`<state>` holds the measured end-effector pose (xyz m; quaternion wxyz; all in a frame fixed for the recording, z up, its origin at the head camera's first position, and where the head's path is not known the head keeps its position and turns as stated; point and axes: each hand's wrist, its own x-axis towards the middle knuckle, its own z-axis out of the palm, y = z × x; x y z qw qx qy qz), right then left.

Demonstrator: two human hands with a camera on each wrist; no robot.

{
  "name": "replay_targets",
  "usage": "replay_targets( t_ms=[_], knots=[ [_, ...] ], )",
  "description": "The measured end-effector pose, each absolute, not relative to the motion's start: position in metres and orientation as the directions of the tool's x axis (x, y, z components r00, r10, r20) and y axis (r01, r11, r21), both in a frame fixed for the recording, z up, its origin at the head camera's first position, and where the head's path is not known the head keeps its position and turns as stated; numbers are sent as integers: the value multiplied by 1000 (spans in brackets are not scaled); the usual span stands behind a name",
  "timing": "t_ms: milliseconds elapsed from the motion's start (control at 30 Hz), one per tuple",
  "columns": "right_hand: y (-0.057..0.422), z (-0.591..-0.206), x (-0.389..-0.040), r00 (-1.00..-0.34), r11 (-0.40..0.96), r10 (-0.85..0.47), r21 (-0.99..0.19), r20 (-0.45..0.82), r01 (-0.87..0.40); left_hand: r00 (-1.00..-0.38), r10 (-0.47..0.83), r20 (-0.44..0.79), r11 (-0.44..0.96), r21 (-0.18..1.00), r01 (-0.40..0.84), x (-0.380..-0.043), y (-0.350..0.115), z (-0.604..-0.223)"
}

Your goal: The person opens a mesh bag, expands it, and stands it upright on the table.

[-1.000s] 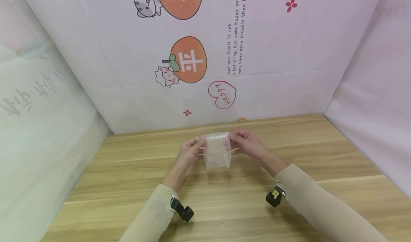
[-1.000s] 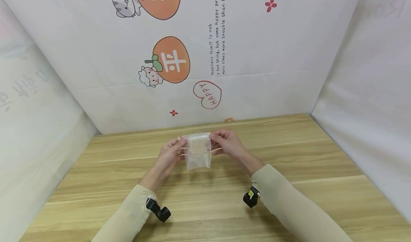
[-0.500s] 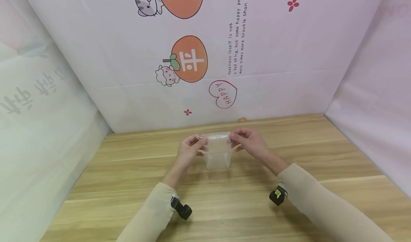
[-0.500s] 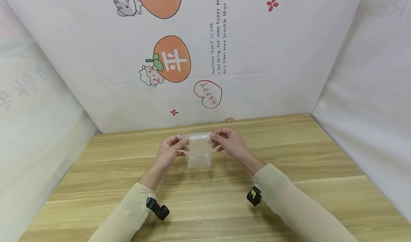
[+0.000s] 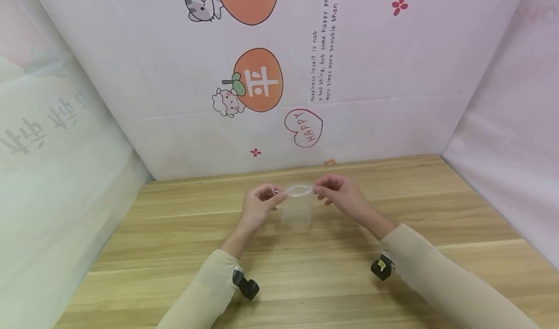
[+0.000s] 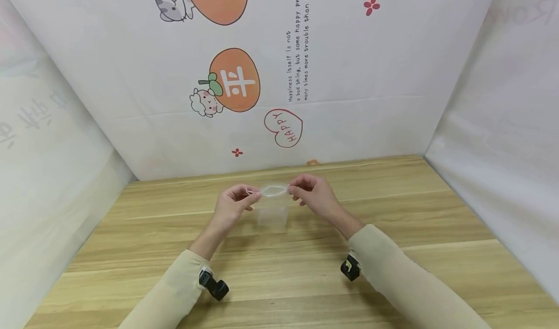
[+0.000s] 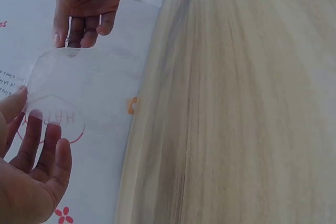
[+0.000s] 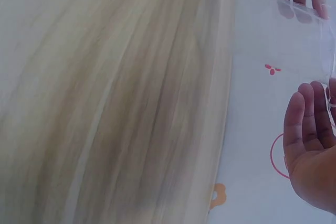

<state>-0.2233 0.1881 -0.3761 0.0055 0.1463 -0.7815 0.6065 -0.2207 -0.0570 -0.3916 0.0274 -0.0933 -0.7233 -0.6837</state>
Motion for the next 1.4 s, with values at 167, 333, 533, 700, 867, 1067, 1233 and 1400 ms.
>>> replay_targets(
  t_ms=[167, 333, 533, 700, 867, 1067, 1233, 1400],
  knots=[
    [190, -379, -219, -933, 279, -241, -902, 268, -331, -979, 100, 176, 96, 978, 186, -219, -58, -395],
    [189, -379, -216, -924, 361, -216, -854, 315, -375, -984, 82, 158, 119, 979, 167, -218, -58, -396],
    [187, -381, -213, -903, 417, -216, -801, 372, -430, -982, 100, 163, 135, 975, 175, -217, -59, -396],
    [186, -385, -214, -892, 442, -219, -774, 396, -453, -980, 122, 156, 162, 971, 174, -216, -59, -397],
    [187, -388, -214, -884, 448, -228, -762, 408, -467, -977, 130, 168, 174, 966, 189, -214, -59, -399],
    [188, -389, -214, -884, 452, -233, -759, 406, -468, -976, 128, 174, 176, 965, 195, -215, -59, -400],
    [189, -389, -213, -894, 469, -226, -762, 386, -447, -977, 140, 158, 164, 970, 181, -216, -59, -400],
    [190, -390, -212, -902, 462, -239, -775, 360, -431, -972, 177, 153, 173, 968, 184, -215, -62, -400]
  ],
)
